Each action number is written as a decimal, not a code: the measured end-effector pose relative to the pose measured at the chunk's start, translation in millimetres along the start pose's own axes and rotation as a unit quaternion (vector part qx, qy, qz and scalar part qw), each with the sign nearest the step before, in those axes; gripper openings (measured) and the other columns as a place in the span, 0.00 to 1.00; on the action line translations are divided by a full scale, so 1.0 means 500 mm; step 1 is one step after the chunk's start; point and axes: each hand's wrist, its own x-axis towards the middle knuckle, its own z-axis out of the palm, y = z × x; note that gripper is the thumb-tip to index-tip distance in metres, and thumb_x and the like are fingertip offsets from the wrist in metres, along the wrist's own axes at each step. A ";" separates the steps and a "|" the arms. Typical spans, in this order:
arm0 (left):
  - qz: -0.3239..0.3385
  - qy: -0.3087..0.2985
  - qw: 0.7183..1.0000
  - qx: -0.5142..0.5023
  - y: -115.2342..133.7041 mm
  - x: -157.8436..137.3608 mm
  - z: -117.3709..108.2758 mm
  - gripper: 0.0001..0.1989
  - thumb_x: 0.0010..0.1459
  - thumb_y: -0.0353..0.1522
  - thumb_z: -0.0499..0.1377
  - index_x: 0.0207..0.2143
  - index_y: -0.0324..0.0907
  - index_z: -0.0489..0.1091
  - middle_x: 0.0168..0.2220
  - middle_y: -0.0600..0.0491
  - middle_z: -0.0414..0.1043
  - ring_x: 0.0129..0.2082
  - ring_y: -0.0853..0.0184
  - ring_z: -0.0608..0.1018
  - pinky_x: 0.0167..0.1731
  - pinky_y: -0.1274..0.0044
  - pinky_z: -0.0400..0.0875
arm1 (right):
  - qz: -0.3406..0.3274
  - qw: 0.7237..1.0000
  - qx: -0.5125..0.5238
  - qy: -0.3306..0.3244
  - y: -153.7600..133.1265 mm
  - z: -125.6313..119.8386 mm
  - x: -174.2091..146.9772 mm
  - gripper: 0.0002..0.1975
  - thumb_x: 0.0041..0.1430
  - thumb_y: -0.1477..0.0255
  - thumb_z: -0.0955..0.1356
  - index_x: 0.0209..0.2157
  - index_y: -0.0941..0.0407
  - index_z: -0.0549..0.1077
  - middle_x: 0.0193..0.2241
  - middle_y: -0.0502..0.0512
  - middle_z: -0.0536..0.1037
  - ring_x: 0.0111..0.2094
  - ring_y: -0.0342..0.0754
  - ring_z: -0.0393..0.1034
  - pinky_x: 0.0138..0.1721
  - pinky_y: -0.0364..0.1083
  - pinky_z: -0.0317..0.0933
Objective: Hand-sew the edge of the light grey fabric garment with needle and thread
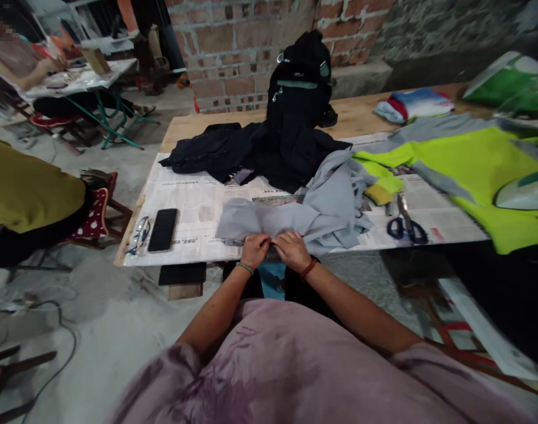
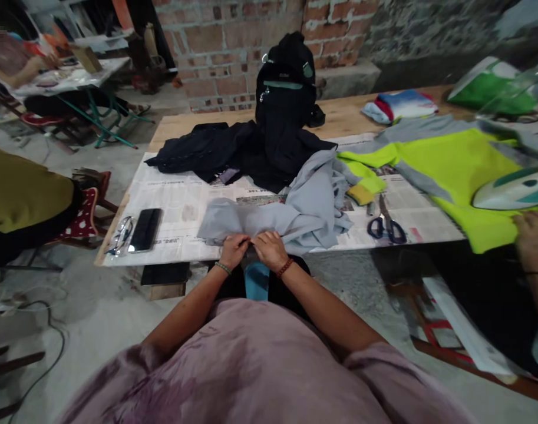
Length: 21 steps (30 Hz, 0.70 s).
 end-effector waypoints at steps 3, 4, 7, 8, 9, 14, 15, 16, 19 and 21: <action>-0.003 -0.001 1.000 0.003 0.001 0.002 -0.002 0.07 0.54 0.25 0.56 0.32 0.42 0.73 0.32 0.54 0.76 0.35 0.68 0.75 0.40 0.74 0.63 | -0.021 1.000 0.000 0.022 0.002 0.005 -0.003 0.09 0.59 0.74 0.62 0.39 0.55 0.73 0.34 0.55 0.74 0.36 0.47 0.59 0.39 0.47 0.45; -0.001 -0.001 1.000 0.002 0.001 0.003 -0.002 0.07 0.54 0.25 0.56 0.32 0.42 0.73 0.32 0.54 0.76 0.35 0.68 0.75 0.40 0.74 0.63 | -0.024 0.999 -0.001 0.027 0.003 0.006 -0.003 0.09 0.59 0.73 0.62 0.38 0.55 0.73 0.33 0.54 0.74 0.35 0.47 0.59 0.38 0.47 0.45; 0.002 -0.002 1.000 0.000 0.001 0.004 -0.002 0.07 0.54 0.25 0.56 0.32 0.42 0.73 0.32 0.54 0.76 0.35 0.68 0.75 0.41 0.74 0.63 | -0.029 0.999 -0.004 0.031 0.005 0.005 0.002 0.10 0.61 0.72 0.61 0.33 0.54 0.74 0.30 0.53 0.73 0.33 0.46 0.58 0.37 0.47 0.44; 0.001 -0.001 1.000 -0.001 0.000 0.005 -0.002 0.07 0.54 0.25 0.56 0.32 0.42 0.73 0.32 0.53 0.76 0.35 0.68 0.75 0.41 0.74 0.63 | -0.034 0.999 -0.005 0.030 0.005 0.004 0.003 0.10 0.61 0.72 0.61 0.33 0.54 0.74 0.30 0.53 0.73 0.33 0.46 0.58 0.36 0.47 0.44; -0.001 0.001 1.000 -0.002 0.000 0.005 -0.002 0.07 0.54 0.25 0.56 0.32 0.42 0.73 0.33 0.53 0.76 0.35 0.68 0.75 0.41 0.74 0.63 | -0.038 0.999 -0.005 0.030 0.005 0.003 0.005 0.09 0.60 0.73 0.61 0.33 0.54 0.74 0.30 0.53 0.73 0.33 0.46 0.58 0.36 0.47 0.43; -0.002 0.005 1.000 -0.004 0.001 0.007 -0.003 0.07 0.53 0.24 0.56 0.32 0.41 0.73 0.33 0.52 0.76 0.36 0.67 0.75 0.41 0.74 0.64 | -0.040 0.999 -0.004 0.023 0.005 0.005 0.010 0.09 0.60 0.72 0.62 0.36 0.55 0.73 0.30 0.54 0.72 0.33 0.46 0.58 0.36 0.47 0.44; 0.000 0.005 1.000 -0.005 0.002 0.007 -0.004 0.07 0.54 0.24 0.56 0.32 0.41 0.73 0.33 0.52 0.76 0.36 0.68 0.75 0.41 0.74 0.64 | -0.031 0.999 0.000 0.020 0.005 0.007 0.011 0.09 0.61 0.72 0.61 0.34 0.56 0.73 0.29 0.54 0.72 0.33 0.46 0.58 0.36 0.47 0.44; 0.002 0.006 1.000 -0.006 0.002 0.006 -0.005 0.07 0.54 0.24 0.56 0.32 0.41 0.73 0.32 0.53 0.76 0.35 0.68 0.75 0.41 0.74 0.64 | -0.021 1.000 0.006 0.019 0.005 0.009 0.011 0.10 0.61 0.72 0.61 0.33 0.56 0.73 0.28 0.54 0.72 0.32 0.46 0.59 0.36 0.47 0.44; 0.007 0.005 1.000 -0.003 0.004 0.005 -0.008 0.07 0.54 0.25 0.55 0.32 0.41 0.72 0.31 0.53 0.76 0.35 0.68 0.75 0.40 0.74 0.64 | 0.017 0.998 0.047 0.032 0.007 0.018 0.012 0.11 0.62 0.71 0.61 0.31 0.57 0.73 0.29 0.54 0.74 0.33 0.45 0.61 0.37 0.46 0.46; 0.010 0.004 1.000 0.000 0.005 0.004 -0.010 0.06 0.55 0.26 0.56 0.32 0.42 0.72 0.31 0.53 0.76 0.34 0.68 0.75 0.40 0.74 0.63 | 0.040 0.995 0.082 0.045 0.009 0.023 0.011 0.09 0.61 0.71 0.62 0.32 0.57 0.73 0.31 0.54 0.75 0.35 0.45 0.63 0.39 0.46 0.48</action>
